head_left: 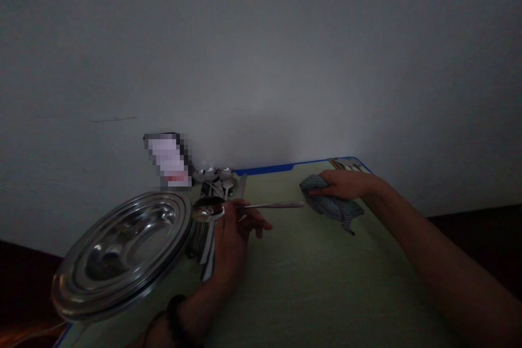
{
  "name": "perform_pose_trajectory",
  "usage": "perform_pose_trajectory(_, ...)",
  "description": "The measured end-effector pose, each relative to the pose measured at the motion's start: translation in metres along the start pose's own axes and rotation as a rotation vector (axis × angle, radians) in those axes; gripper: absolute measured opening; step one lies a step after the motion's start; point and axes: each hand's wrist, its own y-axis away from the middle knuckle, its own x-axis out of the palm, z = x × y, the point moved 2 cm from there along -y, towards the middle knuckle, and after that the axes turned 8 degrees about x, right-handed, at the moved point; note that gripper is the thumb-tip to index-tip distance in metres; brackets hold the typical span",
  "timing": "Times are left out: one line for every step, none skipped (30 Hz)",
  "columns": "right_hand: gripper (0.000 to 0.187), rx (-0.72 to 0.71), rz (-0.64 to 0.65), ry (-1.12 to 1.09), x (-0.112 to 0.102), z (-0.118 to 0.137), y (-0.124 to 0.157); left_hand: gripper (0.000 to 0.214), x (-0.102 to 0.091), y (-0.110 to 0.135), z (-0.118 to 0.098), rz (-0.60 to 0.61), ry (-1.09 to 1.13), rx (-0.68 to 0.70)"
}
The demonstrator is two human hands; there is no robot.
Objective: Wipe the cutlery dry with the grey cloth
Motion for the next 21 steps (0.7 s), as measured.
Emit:
perform_pose_trajectory(0.042,0.040,-0.039,0.029,0.000,-0.003,0.000,0.032,0.000,0.000,0.000,0.001,0.005,-0.018)
perform_pose_trajectory(0.042,0.064,-0.056,0.042,0.001,-0.002,0.000,0.033,0.001,0.001,0.000,0.010,0.005,-0.044)
perform_pose_trajectory(0.042,0.067,-0.047,0.039,0.003,0.001,0.000,0.034,0.001,0.001,0.000,0.026,0.001,-0.075)
perform_pose_trajectory(0.040,0.028,-0.014,0.012,0.006,0.007,0.000,0.035,0.002,0.002,0.001,0.044,-0.005,-0.105)
perform_pose_trajectory(0.040,0.003,0.042,-0.016,0.009,0.015,0.001,0.036,0.003,0.004,0.001,0.063,-0.012,-0.131)
perform_pose_trajectory(0.039,-0.026,0.074,-0.040,0.012,0.025,0.002,0.037,0.004,0.005,0.002,0.080,-0.019,-0.150)
perform_pose_trajectory(0.042,-0.080,0.048,-0.064,0.012,0.036,0.004,0.037,0.004,0.005,0.002,0.094,-0.022,-0.163)
perform_pose_trajectory(0.048,-0.125,0.001,-0.099,0.012,0.047,0.006,0.037,0.004,0.006,0.002,0.107,-0.024,-0.172)
perform_pose_trajectory(0.049,-0.157,-0.042,-0.135,0.011,0.057,0.009,0.037,0.005,0.007,0.002,0.116,-0.025,-0.177)
perform_pose_trajectory(0.045,-0.180,-0.068,-0.182,0.009,0.067,0.013,0.037,0.004,0.007,0.002,0.119,-0.029,-0.179)
perform_pose_trajectory(0.039,-0.204,-0.054,-0.220,0.009,0.075,0.016,0.037,0.004,0.007,0.002,0.117,-0.037,-0.180)
perform_pose_trajectory(0.036,-0.236,-0.021,-0.232,0.009,0.082,0.019,0.037,0.004,0.006,0.002,0.108,-0.052,-0.181)
perform_pose_trajectory(0.035,-0.259,0.017,-0.219,0.010,0.087,0.021,0.037,0.003,0.006,0.001,0.096,-0.069,-0.180)
perform_pose_trajectory(0.034,-0.272,0.049,-0.189,0.011,0.091,0.022,0.037,0.003,0.006,0.001,0.085,-0.087,-0.178)
perform_pose_trajectory(0.033,-0.282,0.074,-0.151,0.012,0.093,0.022,0.037,0.003,0.006,0.001,0.082,-0.103,-0.180)
perform_pose_trajectory(0.032,-0.286,0.091,-0.114,0.013,0.094,0.022,0.038,0.003,0.005,0.000,0.088,-0.116,-0.184)
perform_pose_trajectory(0.031,-0.288,0.095,-0.085,0.014,0.094,0.021,0.040,0.004,0.005,0.000,0.107,-0.132,-0.186)
perform_pose_trajectory(0.030,-0.290,0.089,-0.067,0.013,0.092,0.021,0.041,0.005,0.005,0.000,0.139,-0.159,-0.184)
perform_pose_trajectory(0.029,-0.289,0.081,-0.061,0.011,0.089,0.021,0.041,0.006,0.005,0.000,0.187,-0.203,-0.180)
perform_pose_trajectory(0.029,-0.284,0.071,-0.065,0.009,0.086,0.021,0.040,0.006,0.005,0.001,0.242,-0.265,-0.167)
perform_pose_trajectory(0.028,-0.268,0.055,-0.075,0.005,0.081,0.021,0.037,0.006,0.005,0.002,0.301,-0.338,-0.144)
